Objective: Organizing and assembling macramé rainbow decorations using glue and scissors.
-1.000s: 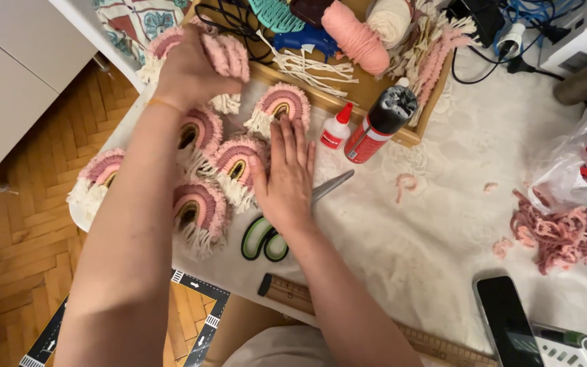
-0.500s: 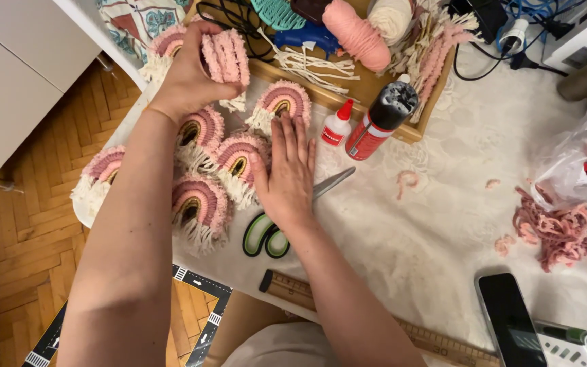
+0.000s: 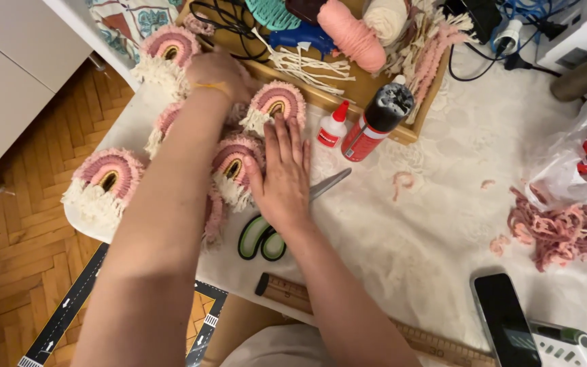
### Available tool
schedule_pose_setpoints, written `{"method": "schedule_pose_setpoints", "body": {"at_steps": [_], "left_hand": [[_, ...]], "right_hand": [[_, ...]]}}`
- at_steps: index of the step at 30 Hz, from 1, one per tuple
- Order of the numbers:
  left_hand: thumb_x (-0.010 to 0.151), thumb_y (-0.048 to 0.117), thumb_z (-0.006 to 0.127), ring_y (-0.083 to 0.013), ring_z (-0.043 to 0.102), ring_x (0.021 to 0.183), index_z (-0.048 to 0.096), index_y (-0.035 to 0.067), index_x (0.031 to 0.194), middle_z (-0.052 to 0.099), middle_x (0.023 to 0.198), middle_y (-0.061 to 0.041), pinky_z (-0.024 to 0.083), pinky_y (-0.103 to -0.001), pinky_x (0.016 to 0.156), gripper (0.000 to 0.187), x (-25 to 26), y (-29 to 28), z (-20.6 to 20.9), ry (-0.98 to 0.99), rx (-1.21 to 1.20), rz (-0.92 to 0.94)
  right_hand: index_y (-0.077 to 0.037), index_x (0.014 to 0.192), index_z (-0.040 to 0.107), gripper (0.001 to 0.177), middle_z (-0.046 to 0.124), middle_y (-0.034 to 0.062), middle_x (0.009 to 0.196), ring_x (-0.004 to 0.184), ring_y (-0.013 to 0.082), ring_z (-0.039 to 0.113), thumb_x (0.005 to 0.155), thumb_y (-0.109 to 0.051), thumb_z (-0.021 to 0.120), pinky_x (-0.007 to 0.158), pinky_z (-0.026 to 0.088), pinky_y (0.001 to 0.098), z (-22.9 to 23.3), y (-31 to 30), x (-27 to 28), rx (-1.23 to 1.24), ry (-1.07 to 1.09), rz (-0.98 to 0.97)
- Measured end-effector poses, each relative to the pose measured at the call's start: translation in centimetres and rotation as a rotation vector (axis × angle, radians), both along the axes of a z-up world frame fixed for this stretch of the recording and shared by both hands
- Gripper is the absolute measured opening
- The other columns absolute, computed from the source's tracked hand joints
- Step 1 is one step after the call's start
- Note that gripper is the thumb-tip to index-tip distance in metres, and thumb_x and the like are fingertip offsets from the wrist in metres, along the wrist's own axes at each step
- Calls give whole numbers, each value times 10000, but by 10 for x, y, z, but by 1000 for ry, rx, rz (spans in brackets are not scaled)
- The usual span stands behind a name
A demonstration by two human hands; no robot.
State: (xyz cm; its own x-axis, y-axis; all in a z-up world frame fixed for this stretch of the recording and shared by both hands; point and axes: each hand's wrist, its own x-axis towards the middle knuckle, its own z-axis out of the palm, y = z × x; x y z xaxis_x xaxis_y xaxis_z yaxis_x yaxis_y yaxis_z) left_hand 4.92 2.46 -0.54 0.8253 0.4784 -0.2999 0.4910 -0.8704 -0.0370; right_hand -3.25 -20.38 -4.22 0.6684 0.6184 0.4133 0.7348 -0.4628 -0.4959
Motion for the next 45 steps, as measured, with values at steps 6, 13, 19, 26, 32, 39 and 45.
{"method": "schedule_pose_setpoints", "body": {"at_steps": [6, 13, 19, 26, 32, 39, 45], "left_hand": [[750, 657, 784, -322, 665, 1117, 557, -18, 1354, 688, 1213, -185, 575, -410, 841, 934, 0, 7, -9, -315, -11, 328], [837, 565, 833, -378, 690, 1098, 707, 11, 1194, 704, 1202, -236, 571, -436, 982, 671, -35, 100, -30, -603, 57, 268], [580, 530, 959, -476, 592, 1143, 497, 43, 1380, 572, 1293, -269, 532, -495, 897, 1044, -55, 106, -33, -517, 55, 299], [680, 604, 950, -319, 715, 984, 584, -9, 1295, 703, 1051, -173, 573, -419, 858, 942, -68, 119, -32, -741, -110, 188], [933, 359, 708, -268, 749, 902, 659, 142, 1270, 715, 948, -121, 600, -409, 759, 404, -74, 63, 22, -580, -74, 314], [713, 162, 783, -143, 747, 970, 726, 346, 845, 770, 1062, 8, 594, -302, 779, 234, -72, 35, 0, -842, 791, -330], [902, 35, 751, -234, 730, 830, 808, 134, 1115, 767, 1014, -51, 577, -366, 748, 242, -85, 32, 7, -1110, 240, -389]], "right_hand": [[4, 1515, 449, 647, 332, 164, 1667, 1588, 354, 212, 1059, -454, 472, 1285, 150, 560, 3, 0, -1, -1, -1, -4], [3, 1524, 442, 653, 308, 169, 1676, 1594, 364, 190, 1062, -457, 474, 1283, 144, 566, 5, -4, -4, -17, 25, 0], [5, 1530, 435, 667, 285, 185, 1685, 1593, 364, 174, 1052, -457, 485, 1273, 139, 577, 4, 3, -3, -17, 18, -1], [5, 1535, 435, 677, 290, 180, 1684, 1594, 356, 180, 1050, -465, 488, 1277, 138, 577, 3, 1, -3, -22, 12, -15], [3, 1537, 435, 675, 287, 178, 1686, 1605, 349, 167, 1064, -478, 455, 1287, 127, 575, 5, 0, -3, -39, 12, -10], [2, 1548, 419, 692, 272, 174, 1690, 1598, 342, 150, 1061, -491, 429, 1276, 107, 579, 5, 1, -2, -67, 24, -14], [2, 1555, 403, 691, 246, 176, 1696, 1601, 344, 131, 1074, -495, 408, 1276, 87, 577, 4, 2, -2, -98, 40, -10]]}}
